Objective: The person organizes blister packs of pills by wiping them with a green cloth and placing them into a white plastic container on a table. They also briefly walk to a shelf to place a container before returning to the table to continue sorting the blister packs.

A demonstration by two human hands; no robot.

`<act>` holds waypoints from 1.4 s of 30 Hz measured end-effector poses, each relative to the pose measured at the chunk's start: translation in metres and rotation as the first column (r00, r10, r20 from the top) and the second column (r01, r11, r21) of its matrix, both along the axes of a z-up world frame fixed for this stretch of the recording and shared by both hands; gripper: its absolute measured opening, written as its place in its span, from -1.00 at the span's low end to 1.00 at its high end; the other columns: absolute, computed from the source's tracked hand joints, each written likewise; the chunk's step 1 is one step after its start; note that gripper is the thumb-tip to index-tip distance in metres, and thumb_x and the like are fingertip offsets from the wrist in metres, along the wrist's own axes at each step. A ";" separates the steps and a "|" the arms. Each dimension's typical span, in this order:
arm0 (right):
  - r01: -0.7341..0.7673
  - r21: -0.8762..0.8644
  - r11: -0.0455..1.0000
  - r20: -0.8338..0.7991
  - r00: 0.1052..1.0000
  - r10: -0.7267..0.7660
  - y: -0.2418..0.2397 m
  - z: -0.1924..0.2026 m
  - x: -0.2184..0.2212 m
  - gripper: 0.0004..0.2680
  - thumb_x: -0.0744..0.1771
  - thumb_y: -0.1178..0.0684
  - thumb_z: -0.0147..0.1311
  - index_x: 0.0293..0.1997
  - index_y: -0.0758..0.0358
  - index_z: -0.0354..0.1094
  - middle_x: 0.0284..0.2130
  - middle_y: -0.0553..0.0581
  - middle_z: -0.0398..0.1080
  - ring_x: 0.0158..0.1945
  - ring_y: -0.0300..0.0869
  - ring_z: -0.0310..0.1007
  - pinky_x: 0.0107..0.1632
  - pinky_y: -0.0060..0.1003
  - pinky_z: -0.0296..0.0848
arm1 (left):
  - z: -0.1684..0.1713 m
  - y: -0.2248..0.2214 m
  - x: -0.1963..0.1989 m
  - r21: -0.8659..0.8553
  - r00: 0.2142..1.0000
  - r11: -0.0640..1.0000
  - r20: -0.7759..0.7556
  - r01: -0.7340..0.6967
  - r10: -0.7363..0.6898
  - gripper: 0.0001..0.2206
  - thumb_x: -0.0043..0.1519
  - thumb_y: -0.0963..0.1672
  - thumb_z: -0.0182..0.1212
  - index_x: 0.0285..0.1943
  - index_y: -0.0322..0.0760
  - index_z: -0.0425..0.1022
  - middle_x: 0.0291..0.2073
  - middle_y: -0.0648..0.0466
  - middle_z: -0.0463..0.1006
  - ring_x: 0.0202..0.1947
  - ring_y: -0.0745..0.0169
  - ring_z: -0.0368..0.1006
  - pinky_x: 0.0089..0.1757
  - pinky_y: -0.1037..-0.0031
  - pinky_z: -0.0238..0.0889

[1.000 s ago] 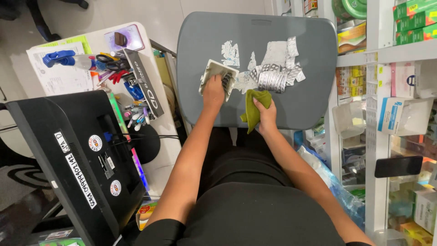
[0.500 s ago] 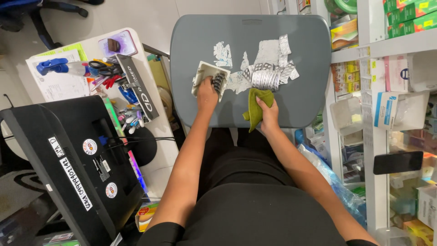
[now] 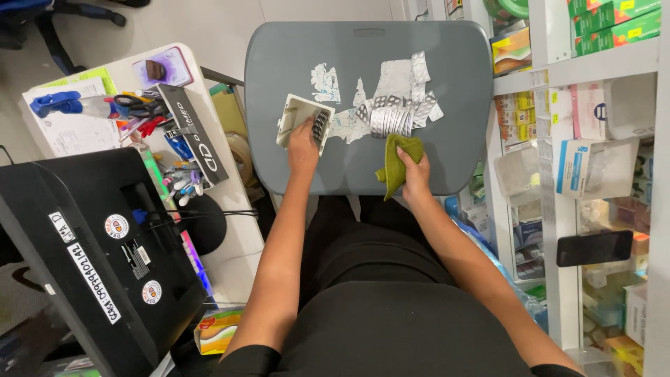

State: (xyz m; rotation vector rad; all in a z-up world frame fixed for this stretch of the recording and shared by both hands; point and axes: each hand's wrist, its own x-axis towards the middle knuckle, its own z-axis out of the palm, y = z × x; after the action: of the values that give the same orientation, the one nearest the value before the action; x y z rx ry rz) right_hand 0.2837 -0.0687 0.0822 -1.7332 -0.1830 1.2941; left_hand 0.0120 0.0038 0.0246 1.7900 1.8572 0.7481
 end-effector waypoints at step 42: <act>-0.388 0.377 0.841 0.118 0.921 0.372 0.044 0.018 0.040 -0.51 0.19 0.13 0.51 0.15 0.15 0.26 -0.07 0.07 0.40 0.03 -0.20 0.36 0.16 -0.12 0.35 | 0.082 -0.047 0.183 -0.446 0.704 0.894 0.646 0.033 0.296 -0.71 0.28 -0.14 0.30 0.19 -0.22 0.58 -0.08 -0.11 0.67 -0.02 0.09 0.60 0.00 0.31 0.49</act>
State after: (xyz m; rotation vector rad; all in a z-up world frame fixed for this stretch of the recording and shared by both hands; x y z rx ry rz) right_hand 0.3233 -0.0245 0.1000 -1.4117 -0.7962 1.3859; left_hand 0.1951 -0.0429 0.1067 0.8917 1.4628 0.8381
